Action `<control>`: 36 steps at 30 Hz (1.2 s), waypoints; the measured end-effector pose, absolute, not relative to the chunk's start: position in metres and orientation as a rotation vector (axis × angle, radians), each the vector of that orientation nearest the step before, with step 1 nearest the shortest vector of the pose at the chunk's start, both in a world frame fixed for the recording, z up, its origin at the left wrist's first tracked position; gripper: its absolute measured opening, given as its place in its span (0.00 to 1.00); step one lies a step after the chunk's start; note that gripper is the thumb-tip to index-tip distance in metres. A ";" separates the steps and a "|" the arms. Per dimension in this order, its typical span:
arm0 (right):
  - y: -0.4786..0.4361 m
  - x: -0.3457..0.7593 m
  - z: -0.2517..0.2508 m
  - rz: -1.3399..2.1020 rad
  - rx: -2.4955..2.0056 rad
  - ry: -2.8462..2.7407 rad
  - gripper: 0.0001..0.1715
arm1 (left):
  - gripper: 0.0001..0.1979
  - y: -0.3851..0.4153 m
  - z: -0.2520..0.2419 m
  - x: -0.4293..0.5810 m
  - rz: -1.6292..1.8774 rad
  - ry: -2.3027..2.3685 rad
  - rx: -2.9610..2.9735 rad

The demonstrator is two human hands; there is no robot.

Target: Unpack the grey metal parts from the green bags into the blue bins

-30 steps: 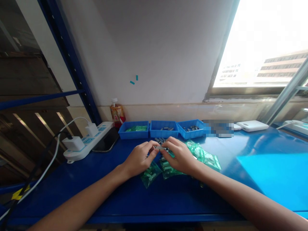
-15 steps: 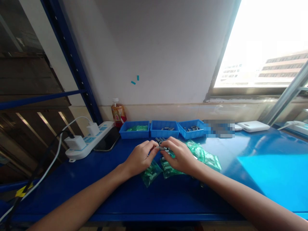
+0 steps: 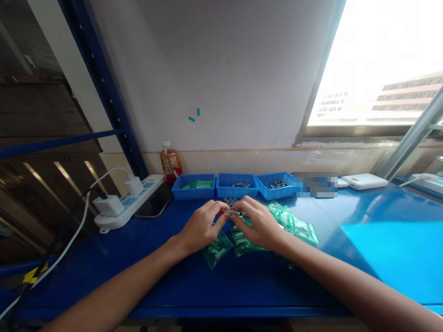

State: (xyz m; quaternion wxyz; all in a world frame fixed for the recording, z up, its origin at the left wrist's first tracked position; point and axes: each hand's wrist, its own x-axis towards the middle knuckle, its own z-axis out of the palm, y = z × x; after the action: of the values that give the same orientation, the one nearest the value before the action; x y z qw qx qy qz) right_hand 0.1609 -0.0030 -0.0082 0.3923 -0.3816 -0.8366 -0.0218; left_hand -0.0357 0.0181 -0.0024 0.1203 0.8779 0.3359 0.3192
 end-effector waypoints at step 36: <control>-0.002 0.161 -0.009 -0.065 -0.931 -2.130 0.06 | 0.10 0.020 -0.007 -0.037 0.972 0.918 2.548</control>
State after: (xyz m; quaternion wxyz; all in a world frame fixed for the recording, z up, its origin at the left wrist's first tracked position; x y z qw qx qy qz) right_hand 0.1613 -0.0021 -0.0093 0.3970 -0.3674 -0.8407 -0.0258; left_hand -0.0373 0.0200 -0.0067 0.1318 0.8778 0.3162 0.3349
